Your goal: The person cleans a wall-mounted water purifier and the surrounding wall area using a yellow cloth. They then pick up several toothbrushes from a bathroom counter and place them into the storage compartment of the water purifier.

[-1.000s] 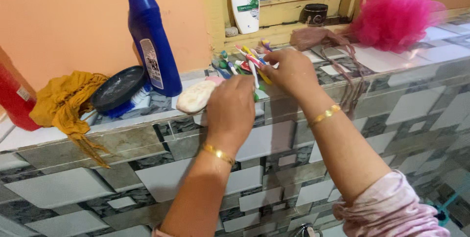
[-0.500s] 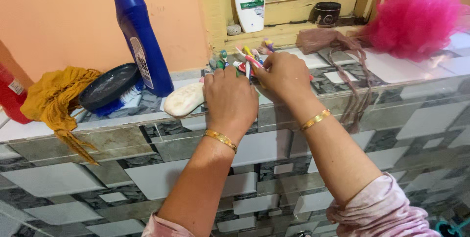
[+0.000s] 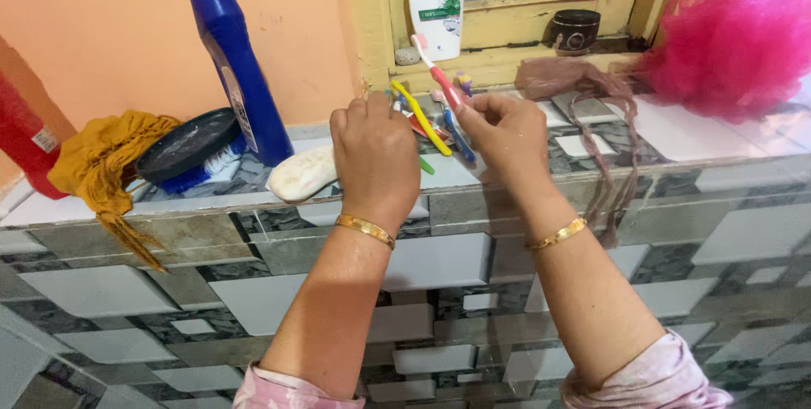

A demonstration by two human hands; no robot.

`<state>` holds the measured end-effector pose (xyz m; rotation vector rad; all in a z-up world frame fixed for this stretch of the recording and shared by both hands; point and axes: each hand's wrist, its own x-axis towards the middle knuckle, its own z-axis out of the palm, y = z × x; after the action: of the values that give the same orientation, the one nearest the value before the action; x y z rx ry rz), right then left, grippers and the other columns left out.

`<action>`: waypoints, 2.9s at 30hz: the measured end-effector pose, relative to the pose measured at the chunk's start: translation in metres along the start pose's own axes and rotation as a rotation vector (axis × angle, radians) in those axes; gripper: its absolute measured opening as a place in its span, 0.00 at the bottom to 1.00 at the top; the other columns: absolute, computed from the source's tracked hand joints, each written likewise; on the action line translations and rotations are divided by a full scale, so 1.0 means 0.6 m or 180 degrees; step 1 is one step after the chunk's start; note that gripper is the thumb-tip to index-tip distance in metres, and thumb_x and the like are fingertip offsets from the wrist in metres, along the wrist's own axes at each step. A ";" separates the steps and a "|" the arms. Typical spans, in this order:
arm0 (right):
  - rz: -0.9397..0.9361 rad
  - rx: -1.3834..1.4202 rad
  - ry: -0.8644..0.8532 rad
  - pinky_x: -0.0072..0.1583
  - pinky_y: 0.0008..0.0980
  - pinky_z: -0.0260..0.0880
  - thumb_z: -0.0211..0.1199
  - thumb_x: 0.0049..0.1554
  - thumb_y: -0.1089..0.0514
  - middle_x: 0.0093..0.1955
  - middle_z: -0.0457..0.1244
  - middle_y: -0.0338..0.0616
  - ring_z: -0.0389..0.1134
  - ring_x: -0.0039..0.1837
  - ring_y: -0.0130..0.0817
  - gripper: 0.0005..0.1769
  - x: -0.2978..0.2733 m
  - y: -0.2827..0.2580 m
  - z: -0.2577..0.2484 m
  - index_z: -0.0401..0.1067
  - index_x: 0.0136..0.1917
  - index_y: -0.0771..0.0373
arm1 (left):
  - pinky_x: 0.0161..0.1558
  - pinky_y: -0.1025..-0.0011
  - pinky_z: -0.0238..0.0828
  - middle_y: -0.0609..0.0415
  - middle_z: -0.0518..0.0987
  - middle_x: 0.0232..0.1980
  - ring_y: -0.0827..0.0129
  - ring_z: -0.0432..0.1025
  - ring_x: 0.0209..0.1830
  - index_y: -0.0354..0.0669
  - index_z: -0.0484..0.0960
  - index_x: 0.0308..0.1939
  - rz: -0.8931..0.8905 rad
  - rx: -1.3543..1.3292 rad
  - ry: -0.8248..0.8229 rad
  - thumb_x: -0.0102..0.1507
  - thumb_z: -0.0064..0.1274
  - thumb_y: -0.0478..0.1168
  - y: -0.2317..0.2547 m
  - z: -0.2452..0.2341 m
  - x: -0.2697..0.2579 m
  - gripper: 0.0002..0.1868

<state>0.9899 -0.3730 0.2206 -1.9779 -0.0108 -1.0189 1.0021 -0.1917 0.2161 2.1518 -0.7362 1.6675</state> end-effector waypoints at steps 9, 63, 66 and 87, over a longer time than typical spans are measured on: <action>-0.0180 0.0296 -0.0117 0.38 0.23 0.66 0.70 0.56 0.53 0.33 0.69 0.38 0.67 0.34 0.19 0.12 -0.007 0.000 -0.010 0.82 0.47 0.64 | 0.41 0.59 0.67 0.49 0.76 0.35 0.57 0.74 0.34 0.43 0.81 0.30 0.0231 0.0456 -0.0188 0.56 0.54 0.33 -0.030 0.005 0.036 0.01; 0.1174 0.3707 -0.4230 0.26 0.24 0.53 0.58 0.63 0.59 0.28 0.55 0.32 0.51 0.26 0.18 0.12 -0.626 -0.382 0.420 0.76 0.53 0.69 | 0.29 0.73 0.76 0.49 0.81 0.31 0.72 0.75 0.26 0.35 0.69 0.54 -0.3601 -0.2185 0.2635 0.70 0.51 0.36 -0.157 -0.536 -0.513 0.12; 0.1058 0.3757 -0.4447 0.26 0.24 0.53 0.58 0.63 0.59 0.28 0.57 0.32 0.53 0.26 0.18 0.12 -0.658 -0.394 0.433 0.76 0.53 0.69 | 0.29 0.74 0.75 0.49 0.81 0.31 0.72 0.75 0.25 0.35 0.69 0.54 -0.3599 -0.1798 0.2696 0.70 0.51 0.36 -0.145 -0.564 -0.530 0.12; 0.0637 0.4360 -0.6153 0.32 0.21 0.54 0.59 0.65 0.58 0.31 0.59 0.32 0.55 0.31 0.17 0.12 -0.891 -0.532 0.344 0.76 0.53 0.70 | 0.28 0.76 0.71 0.50 0.80 0.31 0.71 0.74 0.24 0.36 0.67 0.56 -0.3270 -0.0144 0.3428 0.72 0.47 0.40 0.002 -0.798 -0.611 0.13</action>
<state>0.6518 0.1582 0.0362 -0.8527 -1.1330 1.1157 0.5519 0.1406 -0.0087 0.9184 0.5463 1.7128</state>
